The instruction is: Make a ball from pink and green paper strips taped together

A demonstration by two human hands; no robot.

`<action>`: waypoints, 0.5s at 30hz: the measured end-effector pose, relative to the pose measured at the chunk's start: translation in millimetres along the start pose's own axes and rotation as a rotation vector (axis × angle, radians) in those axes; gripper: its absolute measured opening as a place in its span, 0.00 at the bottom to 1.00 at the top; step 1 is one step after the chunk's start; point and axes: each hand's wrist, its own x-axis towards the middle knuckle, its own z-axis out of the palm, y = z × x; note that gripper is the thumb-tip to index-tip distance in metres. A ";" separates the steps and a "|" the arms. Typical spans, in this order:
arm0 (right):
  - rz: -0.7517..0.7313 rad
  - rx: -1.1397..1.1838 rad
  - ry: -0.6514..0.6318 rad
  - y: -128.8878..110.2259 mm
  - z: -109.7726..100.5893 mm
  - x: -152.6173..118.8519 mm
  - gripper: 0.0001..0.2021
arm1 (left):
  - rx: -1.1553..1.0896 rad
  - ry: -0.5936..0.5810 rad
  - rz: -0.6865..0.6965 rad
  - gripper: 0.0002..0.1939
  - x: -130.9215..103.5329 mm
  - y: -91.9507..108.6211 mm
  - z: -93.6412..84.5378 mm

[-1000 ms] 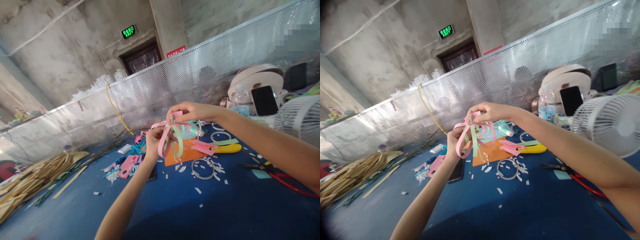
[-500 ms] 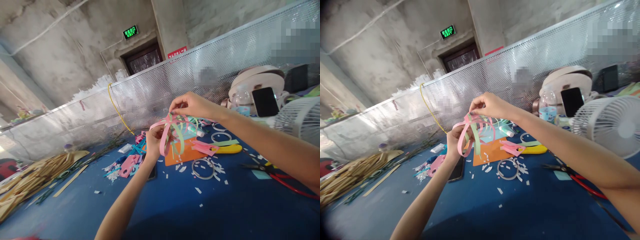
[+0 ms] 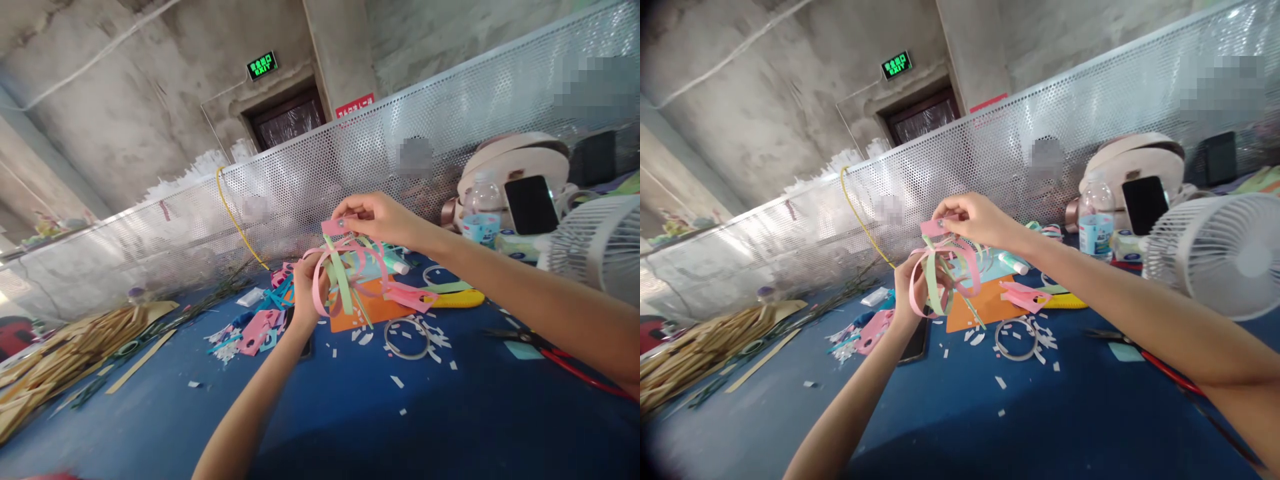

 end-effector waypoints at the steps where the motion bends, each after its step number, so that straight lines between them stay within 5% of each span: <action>1: -0.009 -0.017 -0.002 -0.1 0.3 -0.3 0.06 | -0.009 -0.006 0.012 0.09 0.6 -1.1 -0.6; 6: -0.018 -0.106 0.015 -3.0 -0.3 1.4 0.08 | -0.038 0.033 0.001 0.10 -0.1 3.5 4.3; 15: 0.009 -0.194 0.038 -11.4 -11.5 -6.3 0.07 | -0.541 -0.005 -0.342 0.15 7.9 4.6 21.6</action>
